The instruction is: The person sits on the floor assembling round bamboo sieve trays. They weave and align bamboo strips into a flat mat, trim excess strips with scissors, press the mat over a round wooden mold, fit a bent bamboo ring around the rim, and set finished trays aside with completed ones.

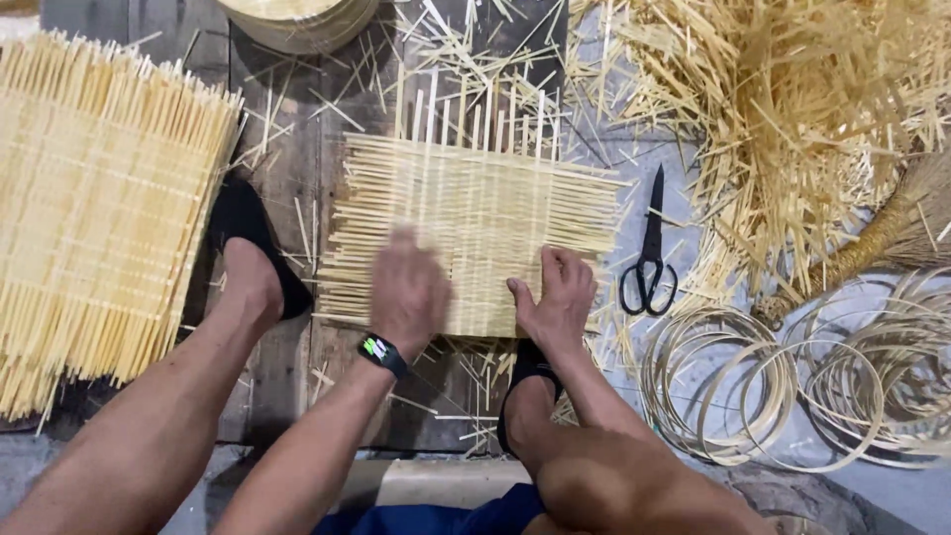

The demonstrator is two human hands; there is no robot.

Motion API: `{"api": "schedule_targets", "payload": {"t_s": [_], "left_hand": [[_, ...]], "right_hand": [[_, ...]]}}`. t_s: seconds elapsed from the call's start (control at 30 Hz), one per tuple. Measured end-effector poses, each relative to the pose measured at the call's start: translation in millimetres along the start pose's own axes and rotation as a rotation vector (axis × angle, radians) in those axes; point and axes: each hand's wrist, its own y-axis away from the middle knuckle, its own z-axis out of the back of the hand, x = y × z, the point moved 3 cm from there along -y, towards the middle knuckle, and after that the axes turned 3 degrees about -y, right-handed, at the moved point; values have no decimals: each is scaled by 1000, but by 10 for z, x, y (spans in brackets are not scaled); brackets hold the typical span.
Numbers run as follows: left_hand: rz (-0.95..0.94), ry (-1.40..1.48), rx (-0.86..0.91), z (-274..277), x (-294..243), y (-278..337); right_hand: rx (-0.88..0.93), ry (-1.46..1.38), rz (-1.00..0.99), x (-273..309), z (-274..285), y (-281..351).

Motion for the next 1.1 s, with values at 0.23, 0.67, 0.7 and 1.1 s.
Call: {"api": "schedule_targets", "payload": {"t_s": [0.23,0.67,0.7,1.1], "left_hand": [[870,723,406,-520,-637,878],[1401,1824,56,-848,-547,929],[1442,1767,53,-817,-482,956],[1380,1739,22,-1048,-240,1073]], "right_hand": [[-82,72,142,196,95,-657],[475,101,170,206,-290,-1318],[314,11,227,119,-206,-1153],[-329,382,-944,-2559,1487,1775]]}}
